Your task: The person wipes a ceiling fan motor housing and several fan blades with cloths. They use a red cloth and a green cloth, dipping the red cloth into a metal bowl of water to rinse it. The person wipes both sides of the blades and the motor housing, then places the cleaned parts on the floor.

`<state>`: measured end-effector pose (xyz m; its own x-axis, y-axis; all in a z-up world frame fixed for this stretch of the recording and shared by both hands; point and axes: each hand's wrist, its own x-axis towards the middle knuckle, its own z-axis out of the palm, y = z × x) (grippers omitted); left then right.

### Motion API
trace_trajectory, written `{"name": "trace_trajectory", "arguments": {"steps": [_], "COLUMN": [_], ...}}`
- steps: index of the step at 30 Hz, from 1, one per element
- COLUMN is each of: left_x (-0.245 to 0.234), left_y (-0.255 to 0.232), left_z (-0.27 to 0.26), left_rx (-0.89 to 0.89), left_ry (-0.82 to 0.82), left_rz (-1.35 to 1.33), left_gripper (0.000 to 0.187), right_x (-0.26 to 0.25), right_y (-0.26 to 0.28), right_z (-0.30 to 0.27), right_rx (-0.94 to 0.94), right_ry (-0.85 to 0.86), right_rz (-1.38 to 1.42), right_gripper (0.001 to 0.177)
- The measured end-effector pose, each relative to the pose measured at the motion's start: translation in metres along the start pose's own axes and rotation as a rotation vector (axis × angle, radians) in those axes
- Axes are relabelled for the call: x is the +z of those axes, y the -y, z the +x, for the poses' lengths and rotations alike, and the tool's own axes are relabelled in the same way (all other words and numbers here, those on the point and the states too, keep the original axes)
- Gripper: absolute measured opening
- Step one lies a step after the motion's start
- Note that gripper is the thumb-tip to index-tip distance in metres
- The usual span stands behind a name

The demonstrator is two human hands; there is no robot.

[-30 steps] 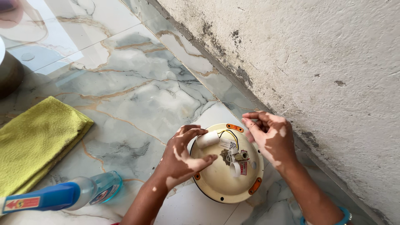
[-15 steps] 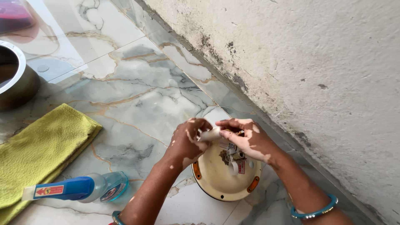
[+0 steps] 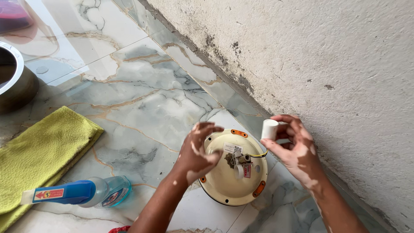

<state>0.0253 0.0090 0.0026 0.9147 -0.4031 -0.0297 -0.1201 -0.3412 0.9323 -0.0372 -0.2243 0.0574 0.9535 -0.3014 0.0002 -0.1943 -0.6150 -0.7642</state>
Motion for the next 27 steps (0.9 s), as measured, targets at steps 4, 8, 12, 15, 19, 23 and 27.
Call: {"name": "trace_trajectory", "arguments": {"steps": [4, 8, 12, 15, 19, 23, 27], "left_x": [0.012, 0.020, 0.022, 0.020, 0.018, 0.022, 0.026], "left_y": [0.018, 0.031, 0.031, 0.024, 0.010, 0.002, 0.004], "left_z": [-0.016, -0.022, -0.024, -0.027, -0.032, -0.038, -0.041], "left_rx": [-0.141, -0.062, -0.066, -0.053, -0.062, 0.068, 0.046], "left_ry": [0.118, 0.088, 0.103, 0.091, 0.164, 0.223, 0.155], "left_rz": [0.059, 0.009, 0.066, 0.103, 0.159, 0.203, 0.107], "left_gripper": [0.071, 0.084, 0.093, 0.099, 0.106, 0.089, 0.077], "right_x": [-0.001, 0.012, 0.019, 0.016, 0.017, 0.026, 0.032], "right_y": [-0.020, -0.029, -0.025, -0.021, -0.021, -0.025, -0.026], "right_z": [-0.017, -0.043, -0.065, -0.072, -0.078, -0.084, -0.090], "right_rx": [-0.191, -0.457, -0.650, -0.729, -0.746, -0.658, -0.483], "right_ry": [-0.060, -0.133, -0.093, -0.034, -0.019, -0.041, -0.115], "right_rz": [-0.055, -0.224, -0.351, -0.470, -0.497, -0.388, -0.347], "right_gripper": [0.046, 0.040, 0.033, 0.027, 0.030, 0.031, 0.038]}}
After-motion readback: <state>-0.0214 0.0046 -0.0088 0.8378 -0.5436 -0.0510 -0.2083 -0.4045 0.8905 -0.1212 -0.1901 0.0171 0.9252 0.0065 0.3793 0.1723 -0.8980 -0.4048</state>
